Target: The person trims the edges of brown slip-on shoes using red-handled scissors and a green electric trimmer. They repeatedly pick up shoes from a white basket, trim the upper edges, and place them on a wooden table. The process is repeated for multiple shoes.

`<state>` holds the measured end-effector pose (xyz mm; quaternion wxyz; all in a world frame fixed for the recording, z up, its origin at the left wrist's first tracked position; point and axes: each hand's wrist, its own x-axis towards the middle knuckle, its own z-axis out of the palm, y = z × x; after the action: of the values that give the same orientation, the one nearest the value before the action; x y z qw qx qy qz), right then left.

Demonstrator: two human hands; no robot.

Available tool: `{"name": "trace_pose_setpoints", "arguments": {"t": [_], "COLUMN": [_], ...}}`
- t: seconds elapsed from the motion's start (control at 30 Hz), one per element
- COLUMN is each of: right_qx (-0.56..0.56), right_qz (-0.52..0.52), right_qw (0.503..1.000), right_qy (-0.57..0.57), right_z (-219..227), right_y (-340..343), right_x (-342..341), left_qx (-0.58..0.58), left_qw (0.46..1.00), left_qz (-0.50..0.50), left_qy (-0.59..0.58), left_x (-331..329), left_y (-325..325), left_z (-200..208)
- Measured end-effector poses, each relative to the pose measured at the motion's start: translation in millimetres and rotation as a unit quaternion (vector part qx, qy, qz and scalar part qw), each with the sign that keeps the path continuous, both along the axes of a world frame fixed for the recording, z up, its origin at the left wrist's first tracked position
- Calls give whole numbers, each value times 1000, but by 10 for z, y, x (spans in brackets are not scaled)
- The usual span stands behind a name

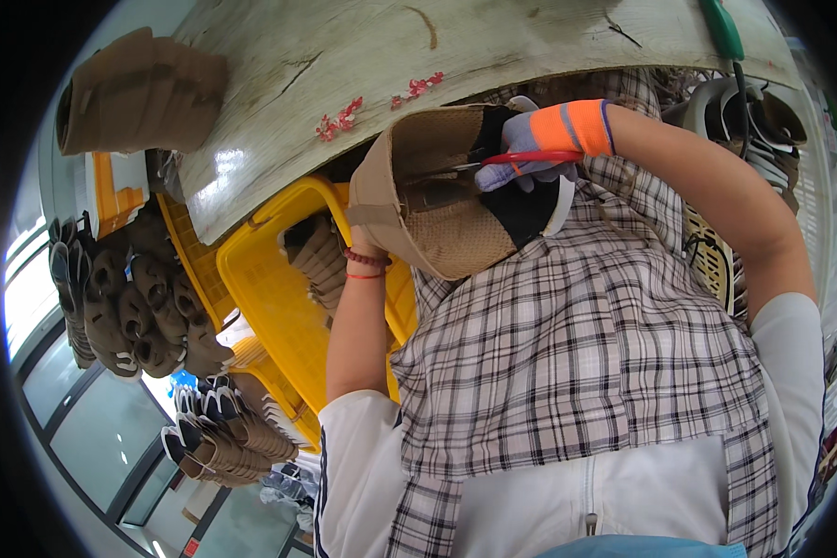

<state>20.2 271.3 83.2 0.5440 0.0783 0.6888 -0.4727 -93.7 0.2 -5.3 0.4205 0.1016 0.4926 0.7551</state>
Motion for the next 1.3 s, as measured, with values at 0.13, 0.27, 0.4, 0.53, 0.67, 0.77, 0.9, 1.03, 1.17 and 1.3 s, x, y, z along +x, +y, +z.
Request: {"name": "trace_pose_setpoints", "arguments": {"t": [0.13, 0.27, 0.4, 0.53, 0.67, 0.77, 0.9, 1.03, 1.17, 1.3], "right_qx": [93, 57, 63, 73, 57, 68, 68, 82, 87, 157], "right_qz": [12, -43, -28, -30, -48, -52, -29, -42, -78, -41], "right_qw": [995, 996, 997, 997, 997, 996, 997, 996, 993, 957], "right_qy": [37, 46, 19, 20, 17, -7, 1, -4, 32, 241], "right_z": [224, 328, 305, 311, 306, 466, 448, 564, 371, 514], "right_y": [-172, -153, -206, -209, -176, -194, -228, -297, -313, -458], "right_x": [40, 28, -36, -10, 74, 51, -7, -16, 34, 305], "left_qx": [14, -123, -171, -138, -109, -110, -84, -96, -92, -112], "left_qw": [999, 973, 934, 961, 985, 986, 994, 994, 995, 991], "left_qz": [14, -38, -63, -52, -53, -39, -49, -17, -11, -42], "left_qy": [-47, 193, 308, 234, 126, 119, 50, 54, 27, 60], "left_x": [-2, -148, -225, -190, -217, -171, -260, -235, -217, -283], "left_y": [114, -153, -199, -142, -65, -108, -144, -198, -104, -151], "left_z": [124, -212, -276, -126, 6, 7, -3, -59, 20, -79]}}
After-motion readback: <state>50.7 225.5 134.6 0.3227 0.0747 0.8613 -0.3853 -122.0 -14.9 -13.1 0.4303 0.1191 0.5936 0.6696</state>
